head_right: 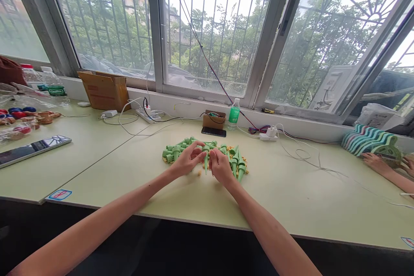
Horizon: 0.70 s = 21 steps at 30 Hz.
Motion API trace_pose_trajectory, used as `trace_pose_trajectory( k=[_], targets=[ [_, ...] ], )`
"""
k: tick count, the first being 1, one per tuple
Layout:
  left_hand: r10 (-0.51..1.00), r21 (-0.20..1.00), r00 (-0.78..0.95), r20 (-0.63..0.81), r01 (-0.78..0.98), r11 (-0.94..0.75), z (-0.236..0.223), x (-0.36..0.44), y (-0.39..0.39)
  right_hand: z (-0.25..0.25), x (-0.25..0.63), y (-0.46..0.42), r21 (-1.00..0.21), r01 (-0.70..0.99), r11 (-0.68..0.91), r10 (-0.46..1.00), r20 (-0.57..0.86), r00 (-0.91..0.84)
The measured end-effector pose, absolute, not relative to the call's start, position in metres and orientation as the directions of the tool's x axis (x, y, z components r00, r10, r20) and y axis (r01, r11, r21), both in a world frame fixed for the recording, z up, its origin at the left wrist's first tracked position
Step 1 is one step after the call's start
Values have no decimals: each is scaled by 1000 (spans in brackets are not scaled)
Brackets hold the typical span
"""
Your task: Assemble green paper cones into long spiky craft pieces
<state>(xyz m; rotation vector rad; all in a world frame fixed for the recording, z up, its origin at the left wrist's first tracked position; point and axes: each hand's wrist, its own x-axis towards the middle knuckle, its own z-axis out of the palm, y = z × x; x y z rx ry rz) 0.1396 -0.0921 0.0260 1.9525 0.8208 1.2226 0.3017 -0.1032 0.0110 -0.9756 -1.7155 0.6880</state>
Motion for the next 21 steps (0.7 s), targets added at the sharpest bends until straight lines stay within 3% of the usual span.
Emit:
trace_pose_trajectory(
  k=[21],
  targets=[
    [651,549,446,614,352,-758,27,137,-98,17,302,-105,-815,340,469,883,439,-167]
  ],
)
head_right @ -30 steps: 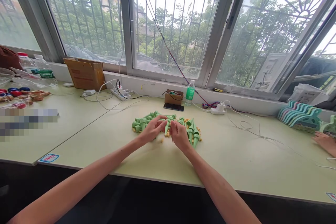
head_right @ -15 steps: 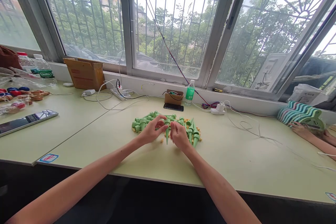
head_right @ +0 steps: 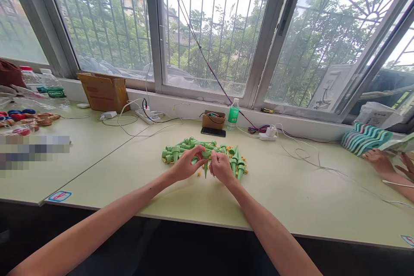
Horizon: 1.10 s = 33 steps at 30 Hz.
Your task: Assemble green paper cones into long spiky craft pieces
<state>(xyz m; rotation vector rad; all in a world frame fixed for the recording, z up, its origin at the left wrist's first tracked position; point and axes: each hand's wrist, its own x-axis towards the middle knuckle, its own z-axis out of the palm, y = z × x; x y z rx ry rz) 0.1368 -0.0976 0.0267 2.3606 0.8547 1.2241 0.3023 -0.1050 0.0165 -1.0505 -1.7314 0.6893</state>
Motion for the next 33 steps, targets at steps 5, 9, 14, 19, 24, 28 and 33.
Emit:
trace_pose_trajectory(
  k=[5,9,14,19,24,28,33],
  targets=[
    [688,606,378,620,326,-725,27,141,-98,14,300,-103,-850,269,453,892,429,-146],
    [740,693,316,594,267,-670,30,144,-98,12,298,-100,-870,197,452,892,436,-122],
    [803,764,219,554,251,-595,32,144,-95,9,298,-98,-867,148,476,880,466,-95],
    [871,836,205,446,252,-487,32,144,-93,9,297,-101,-842,177,509,860,488,-150],
    [887,849,222,405,269,-455,35,143,-97,13,297,-107,-808,179,562,823,525,-215],
    [887,849,275,371,286,-444,37,143,-98,15,299,-109,-785,233,575,816,530,-229],
    [886,879,332,324,241,-412,33,143,-95,16,300,-109,-772,273,574,818,527,-229]
  ],
)
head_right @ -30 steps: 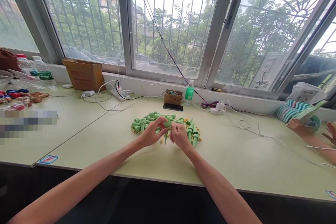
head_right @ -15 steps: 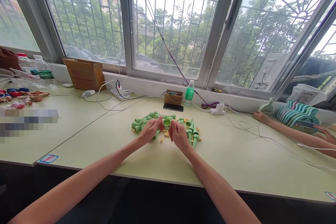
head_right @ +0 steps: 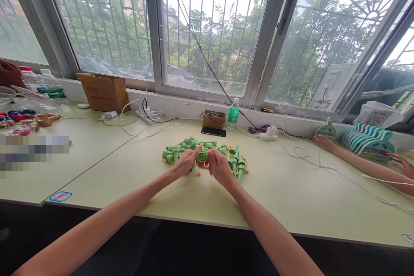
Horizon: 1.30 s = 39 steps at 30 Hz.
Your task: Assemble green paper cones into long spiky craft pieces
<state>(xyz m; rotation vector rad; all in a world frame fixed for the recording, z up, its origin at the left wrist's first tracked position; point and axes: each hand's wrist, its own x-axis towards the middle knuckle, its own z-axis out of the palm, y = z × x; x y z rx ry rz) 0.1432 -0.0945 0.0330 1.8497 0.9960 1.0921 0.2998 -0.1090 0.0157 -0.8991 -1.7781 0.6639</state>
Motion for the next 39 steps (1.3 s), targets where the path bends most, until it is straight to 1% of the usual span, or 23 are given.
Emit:
trace_pose_trajectory(
  k=[4,9,16,30,39],
  targets=[
    [885,875,314,343,235,-423,31,143,-94,16,300,-108,-779,268,567,822,514,-247],
    [879,865,300,370,232,-444,38,142,-99,14,300,-107,-788,222,575,810,509,-291],
    [858,842,318,403,237,-484,39,139,-97,12,299,-105,-772,244,587,803,516,-299],
    [837,872,375,399,128,-473,30,133,-88,12,296,-102,-765,247,595,797,521,-305],
    [840,884,377,389,102,-456,29,132,-87,9,295,-101,-775,237,585,803,515,-298]
  ],
)
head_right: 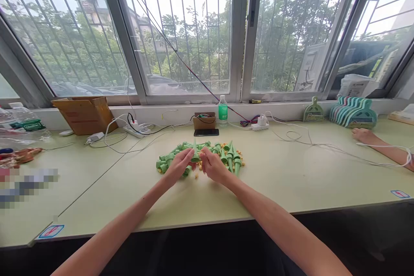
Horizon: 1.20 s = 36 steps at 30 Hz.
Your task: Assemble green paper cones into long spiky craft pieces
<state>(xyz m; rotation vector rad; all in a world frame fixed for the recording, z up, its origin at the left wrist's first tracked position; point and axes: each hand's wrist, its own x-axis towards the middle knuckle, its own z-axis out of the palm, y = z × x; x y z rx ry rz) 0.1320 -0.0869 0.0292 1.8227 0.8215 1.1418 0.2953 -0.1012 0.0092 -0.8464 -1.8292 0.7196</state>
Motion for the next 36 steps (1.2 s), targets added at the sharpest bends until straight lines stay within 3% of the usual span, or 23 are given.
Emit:
trace_pose_trajectory(
  k=[36],
  targets=[
    [813,853,419,403,149,-500,33,131,-91,7,295,-99,-791,229,567,818,508,-270]
  ],
)
